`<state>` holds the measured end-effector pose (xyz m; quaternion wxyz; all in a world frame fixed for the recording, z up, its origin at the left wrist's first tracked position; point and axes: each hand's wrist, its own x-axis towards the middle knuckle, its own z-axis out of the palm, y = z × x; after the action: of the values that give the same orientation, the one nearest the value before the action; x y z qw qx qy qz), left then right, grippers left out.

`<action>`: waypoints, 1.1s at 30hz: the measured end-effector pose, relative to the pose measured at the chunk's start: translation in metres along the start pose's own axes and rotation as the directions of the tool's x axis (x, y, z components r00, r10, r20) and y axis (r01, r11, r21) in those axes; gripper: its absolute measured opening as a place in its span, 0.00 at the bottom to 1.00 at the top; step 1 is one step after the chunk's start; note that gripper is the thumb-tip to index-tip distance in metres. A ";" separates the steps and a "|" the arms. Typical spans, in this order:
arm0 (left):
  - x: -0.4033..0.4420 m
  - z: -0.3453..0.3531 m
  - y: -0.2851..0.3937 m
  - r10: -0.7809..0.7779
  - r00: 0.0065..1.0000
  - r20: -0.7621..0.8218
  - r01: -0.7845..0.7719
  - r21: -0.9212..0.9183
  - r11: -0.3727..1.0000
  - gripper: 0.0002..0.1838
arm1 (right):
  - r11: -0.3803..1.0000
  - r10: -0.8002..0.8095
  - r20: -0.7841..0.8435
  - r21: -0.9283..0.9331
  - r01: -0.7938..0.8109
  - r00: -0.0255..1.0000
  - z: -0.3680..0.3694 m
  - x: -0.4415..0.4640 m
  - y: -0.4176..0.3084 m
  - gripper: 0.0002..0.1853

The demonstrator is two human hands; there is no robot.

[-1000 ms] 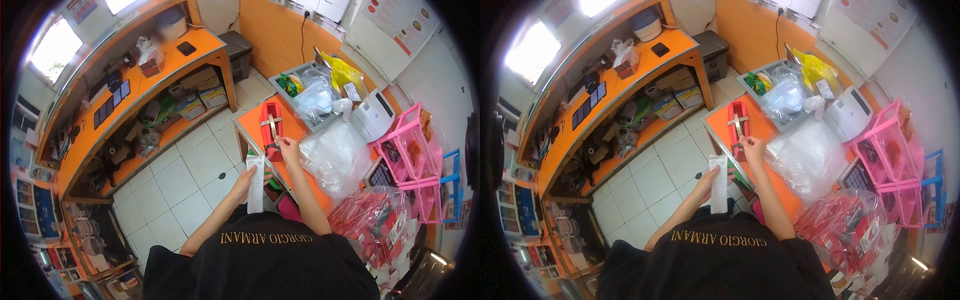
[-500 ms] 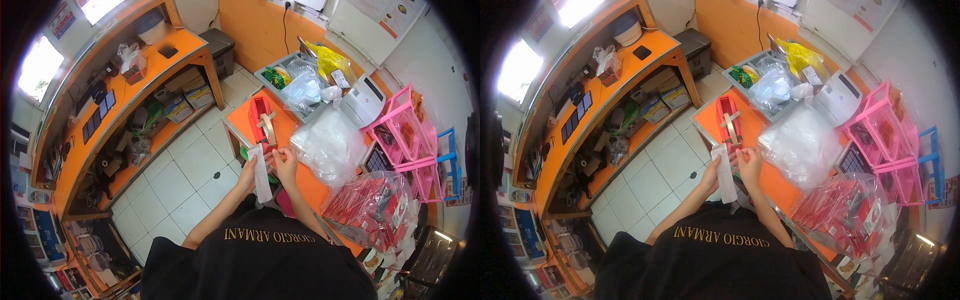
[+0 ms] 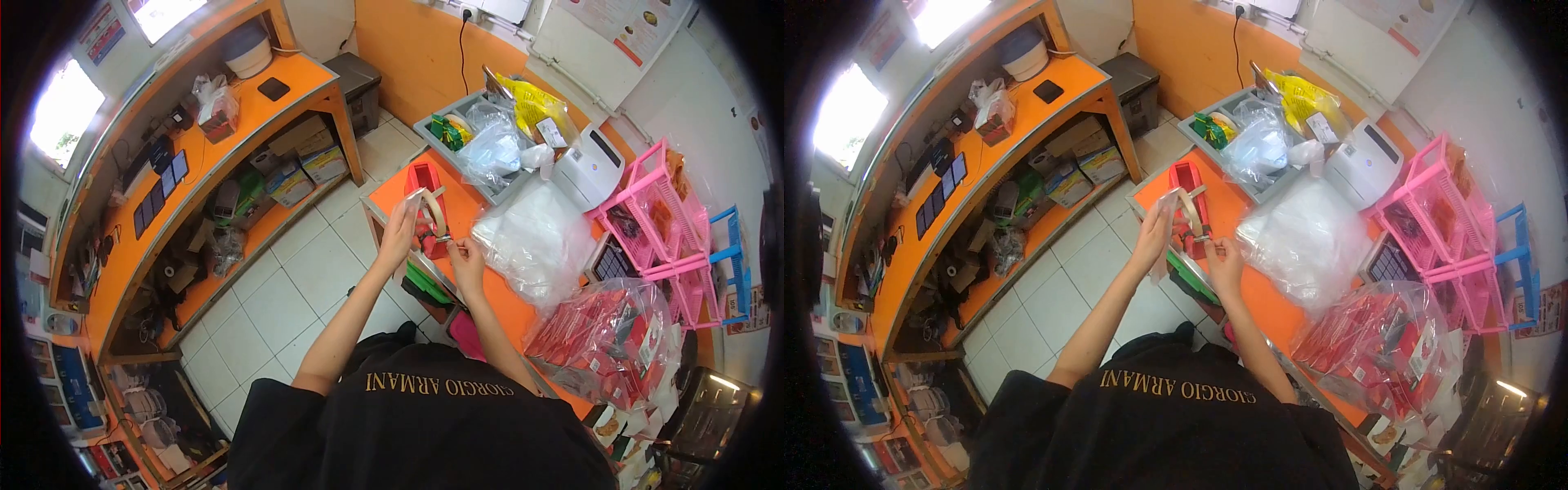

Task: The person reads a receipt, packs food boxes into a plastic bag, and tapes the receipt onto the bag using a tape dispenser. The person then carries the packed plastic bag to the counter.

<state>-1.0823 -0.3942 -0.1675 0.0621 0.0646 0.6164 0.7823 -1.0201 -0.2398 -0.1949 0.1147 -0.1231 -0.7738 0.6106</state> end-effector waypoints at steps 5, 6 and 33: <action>0.034 -0.003 -0.011 0.012 0.996 0.086 -0.003 -0.098 0.995 0.20 | 0.832 -0.500 -0.065 -0.312 0.458 0.864 0.001 0.010 -0.038 0.14; 0.038 -0.006 -0.012 0.015 0.996 0.090 -0.006 -0.099 0.995 0.20 | 0.758 -0.590 -0.035 -0.366 0.539 0.806 0.002 0.014 -0.043 0.15; 0.092 -0.064 -0.012 0.051 0.998 0.034 -0.061 0.575 0.816 0.29 | 0.765 -0.450 0.101 -0.469 0.441 0.888 0.016 0.031 -0.061 0.13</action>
<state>-1.1835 -0.4362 -0.1920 0.0216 0.1050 0.8212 0.5604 -1.0576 -0.2576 -0.1384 0.2288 0.0340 -0.9061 0.3541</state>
